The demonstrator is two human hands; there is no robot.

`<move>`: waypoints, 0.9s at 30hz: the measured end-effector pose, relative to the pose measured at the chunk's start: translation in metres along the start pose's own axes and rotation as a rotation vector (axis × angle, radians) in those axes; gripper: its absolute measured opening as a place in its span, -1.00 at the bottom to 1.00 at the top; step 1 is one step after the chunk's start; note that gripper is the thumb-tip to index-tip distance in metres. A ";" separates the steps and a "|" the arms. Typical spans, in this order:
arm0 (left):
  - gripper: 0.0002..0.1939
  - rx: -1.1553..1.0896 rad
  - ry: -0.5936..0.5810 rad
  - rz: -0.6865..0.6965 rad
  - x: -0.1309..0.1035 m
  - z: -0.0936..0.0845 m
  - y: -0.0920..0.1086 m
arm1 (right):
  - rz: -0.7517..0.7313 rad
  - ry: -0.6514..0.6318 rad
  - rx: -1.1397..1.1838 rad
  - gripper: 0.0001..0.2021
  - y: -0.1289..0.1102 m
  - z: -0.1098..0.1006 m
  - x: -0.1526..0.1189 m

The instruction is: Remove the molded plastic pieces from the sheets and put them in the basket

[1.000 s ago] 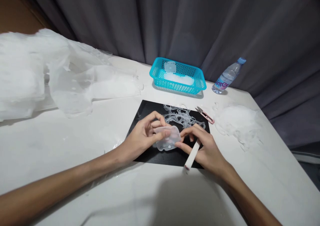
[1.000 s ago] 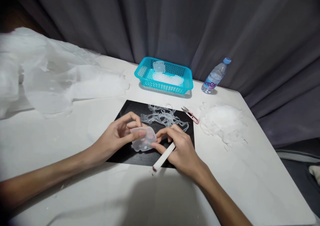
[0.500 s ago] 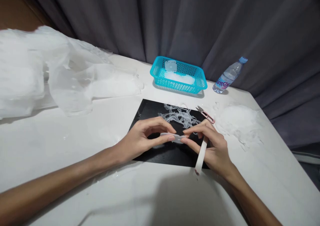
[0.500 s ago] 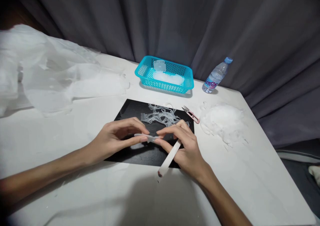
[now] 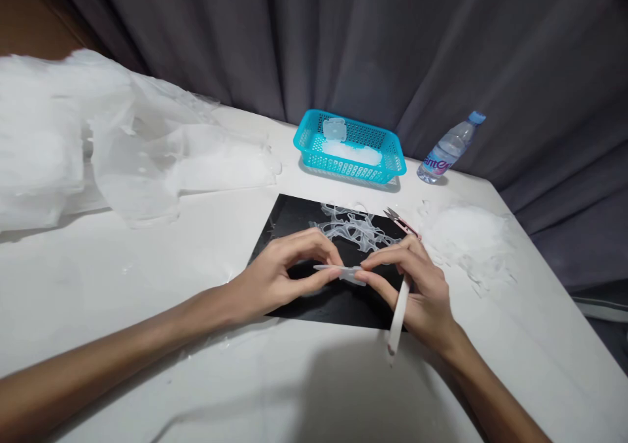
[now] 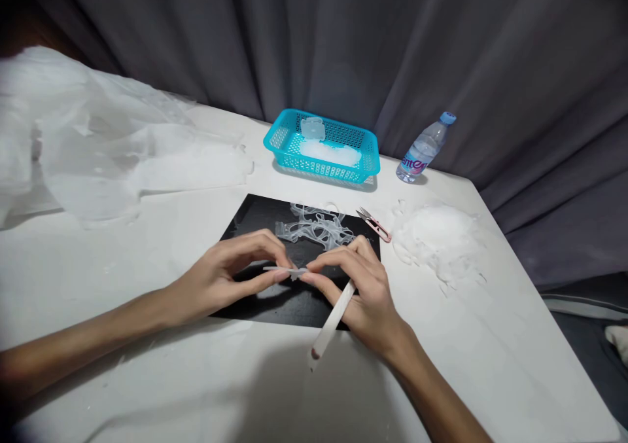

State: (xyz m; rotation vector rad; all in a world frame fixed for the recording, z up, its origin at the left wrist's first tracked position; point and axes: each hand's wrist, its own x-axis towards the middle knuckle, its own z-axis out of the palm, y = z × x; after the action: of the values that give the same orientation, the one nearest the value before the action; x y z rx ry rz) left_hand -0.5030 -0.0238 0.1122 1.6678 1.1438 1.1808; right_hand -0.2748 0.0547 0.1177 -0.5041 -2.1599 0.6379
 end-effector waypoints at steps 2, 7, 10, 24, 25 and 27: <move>-0.84 -0.036 -0.042 -0.081 0.000 0.002 0.000 | 0.005 -0.032 0.008 -0.84 0.000 0.003 -0.001; -0.82 -0.003 0.021 -0.147 0.001 0.002 0.001 | 0.110 -0.141 0.003 -0.71 0.002 0.005 -0.003; -0.83 -0.019 0.070 -0.127 0.002 0.000 0.002 | 0.131 -0.210 -0.016 -0.88 0.006 0.005 -0.003; -0.87 0.110 0.006 -0.033 0.000 -0.005 -0.004 | -0.003 -0.110 0.049 -0.82 0.003 -0.003 0.001; -0.87 0.082 0.010 -0.057 0.000 -0.005 -0.003 | -0.006 -0.105 0.049 -0.82 0.003 -0.003 0.001; -0.87 -0.009 0.011 -0.129 0.001 -0.005 -0.002 | 0.010 -0.091 0.057 -0.83 0.003 -0.001 0.001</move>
State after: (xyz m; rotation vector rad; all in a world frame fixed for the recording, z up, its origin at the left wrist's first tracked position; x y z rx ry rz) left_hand -0.5080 -0.0216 0.1121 1.5581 1.2317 1.1129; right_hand -0.2741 0.0579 0.1168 -0.4634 -2.2190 0.7378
